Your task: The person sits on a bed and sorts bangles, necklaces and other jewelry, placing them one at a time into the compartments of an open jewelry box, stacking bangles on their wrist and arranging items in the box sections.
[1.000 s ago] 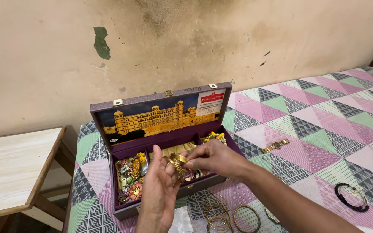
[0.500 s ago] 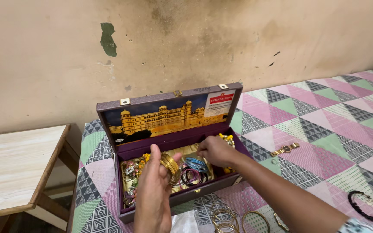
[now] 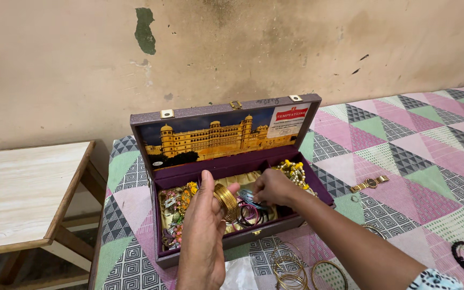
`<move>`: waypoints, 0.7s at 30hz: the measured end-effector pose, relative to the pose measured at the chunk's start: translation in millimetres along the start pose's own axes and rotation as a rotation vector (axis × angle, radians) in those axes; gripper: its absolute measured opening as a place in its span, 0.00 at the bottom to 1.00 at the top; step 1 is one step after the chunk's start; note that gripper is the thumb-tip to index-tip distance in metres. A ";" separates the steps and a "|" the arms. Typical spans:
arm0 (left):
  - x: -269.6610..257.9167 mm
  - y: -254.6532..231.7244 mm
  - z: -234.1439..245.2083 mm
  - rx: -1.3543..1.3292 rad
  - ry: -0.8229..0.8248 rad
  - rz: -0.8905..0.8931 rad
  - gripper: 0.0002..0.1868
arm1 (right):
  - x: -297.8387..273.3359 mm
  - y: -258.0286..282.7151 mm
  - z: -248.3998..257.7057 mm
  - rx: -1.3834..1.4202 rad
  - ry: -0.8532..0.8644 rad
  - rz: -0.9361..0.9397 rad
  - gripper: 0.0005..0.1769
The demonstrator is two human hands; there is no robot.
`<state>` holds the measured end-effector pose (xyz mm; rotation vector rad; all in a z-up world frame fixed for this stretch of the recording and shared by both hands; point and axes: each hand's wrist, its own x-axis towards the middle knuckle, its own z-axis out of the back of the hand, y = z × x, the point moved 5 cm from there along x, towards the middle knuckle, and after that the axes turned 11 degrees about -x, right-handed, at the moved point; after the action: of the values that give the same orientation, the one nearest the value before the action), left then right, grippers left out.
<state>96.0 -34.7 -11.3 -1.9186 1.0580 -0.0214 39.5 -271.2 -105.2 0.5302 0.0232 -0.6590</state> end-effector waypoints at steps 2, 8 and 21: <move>-2.3 -1.2 -2.6 0.001 0.003 0.016 0.34 | -7.8 1.0 3.4 0.007 -0.023 -0.002 0.08; -3.5 0.3 -3.5 0.015 0.002 0.031 0.33 | -33.6 2.6 9.4 0.077 -0.125 0.050 0.06; 2.1 8.6 0.1 0.010 -0.025 0.065 0.21 | -48.6 -8.7 7.9 0.365 -0.140 -0.023 0.07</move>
<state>91.6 -37.9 -18.3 -1.8696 1.1016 0.0336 -5.5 -252.6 -93.4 0.8341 -0.2266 -0.7263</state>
